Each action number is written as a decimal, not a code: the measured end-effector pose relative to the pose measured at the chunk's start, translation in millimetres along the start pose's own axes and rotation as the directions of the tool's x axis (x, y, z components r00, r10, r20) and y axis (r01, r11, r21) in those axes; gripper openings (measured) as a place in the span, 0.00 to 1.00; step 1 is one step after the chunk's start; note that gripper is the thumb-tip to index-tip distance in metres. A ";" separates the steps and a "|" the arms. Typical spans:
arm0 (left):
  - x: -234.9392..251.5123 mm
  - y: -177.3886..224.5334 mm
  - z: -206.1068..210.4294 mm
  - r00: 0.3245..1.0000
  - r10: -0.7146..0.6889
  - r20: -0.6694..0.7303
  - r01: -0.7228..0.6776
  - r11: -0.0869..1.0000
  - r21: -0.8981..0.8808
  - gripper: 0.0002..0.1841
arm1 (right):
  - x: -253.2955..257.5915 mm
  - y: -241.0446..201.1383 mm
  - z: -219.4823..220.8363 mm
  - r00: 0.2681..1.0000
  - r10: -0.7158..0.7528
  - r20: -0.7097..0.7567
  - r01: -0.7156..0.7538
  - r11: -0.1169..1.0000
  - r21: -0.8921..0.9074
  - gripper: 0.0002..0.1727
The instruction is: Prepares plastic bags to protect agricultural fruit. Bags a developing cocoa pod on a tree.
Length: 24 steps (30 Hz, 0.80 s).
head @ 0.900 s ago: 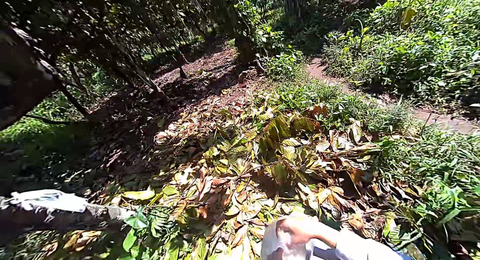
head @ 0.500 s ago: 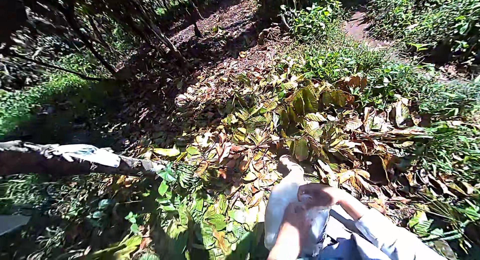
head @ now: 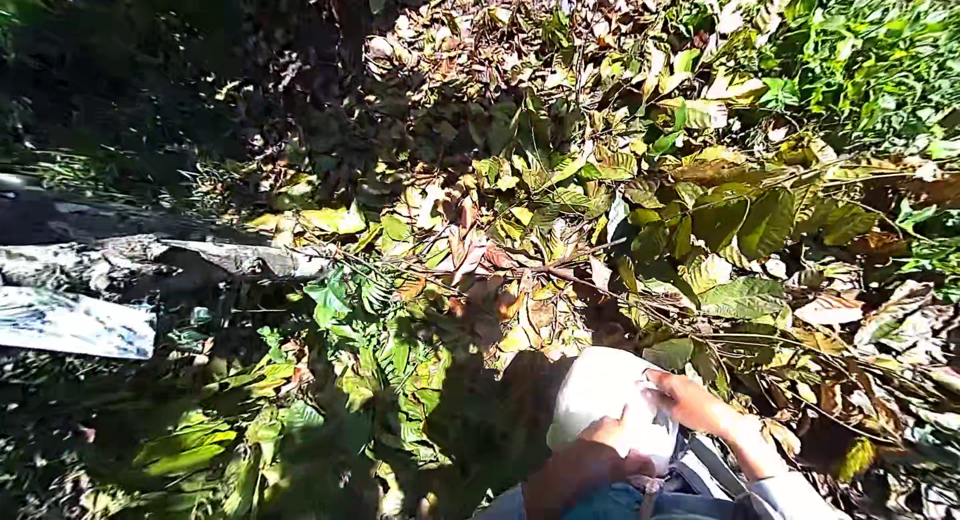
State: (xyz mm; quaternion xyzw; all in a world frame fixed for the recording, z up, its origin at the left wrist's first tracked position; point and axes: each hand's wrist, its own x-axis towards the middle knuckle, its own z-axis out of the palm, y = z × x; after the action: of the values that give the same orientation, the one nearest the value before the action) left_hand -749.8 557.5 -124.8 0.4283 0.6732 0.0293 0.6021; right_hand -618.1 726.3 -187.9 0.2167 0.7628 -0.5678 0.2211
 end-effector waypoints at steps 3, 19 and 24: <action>9.9 8.0 -53.8 0.969 0.247 -0.011 -0.247 0.969 -0.017 0.24 | 24.4 -34.0 -61.7 0.997 0.048 0.064 -0.043 0.996 -0.084 0.18; 26.1 -38.0 -291.9 0.723 0.577 -0.379 -0.629 0.777 -0.018 0.13 | 192.3 -240.8 -201.7 0.927 -0.359 -0.111 0.309 0.897 -0.316 0.15; 23.9 -104.5 -396.6 0.592 0.375 -0.713 -0.702 0.675 -0.228 0.19 | 298.2 -343.9 -224.7 0.991 -0.021 0.132 0.087 0.850 -0.520 0.16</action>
State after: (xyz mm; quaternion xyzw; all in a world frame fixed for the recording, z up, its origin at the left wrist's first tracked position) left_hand -1135.7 695.1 -93.2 0.4171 0.6289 0.5231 0.3960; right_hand -1079.6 876.3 -39.0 0.0916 0.8795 -0.3563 0.3017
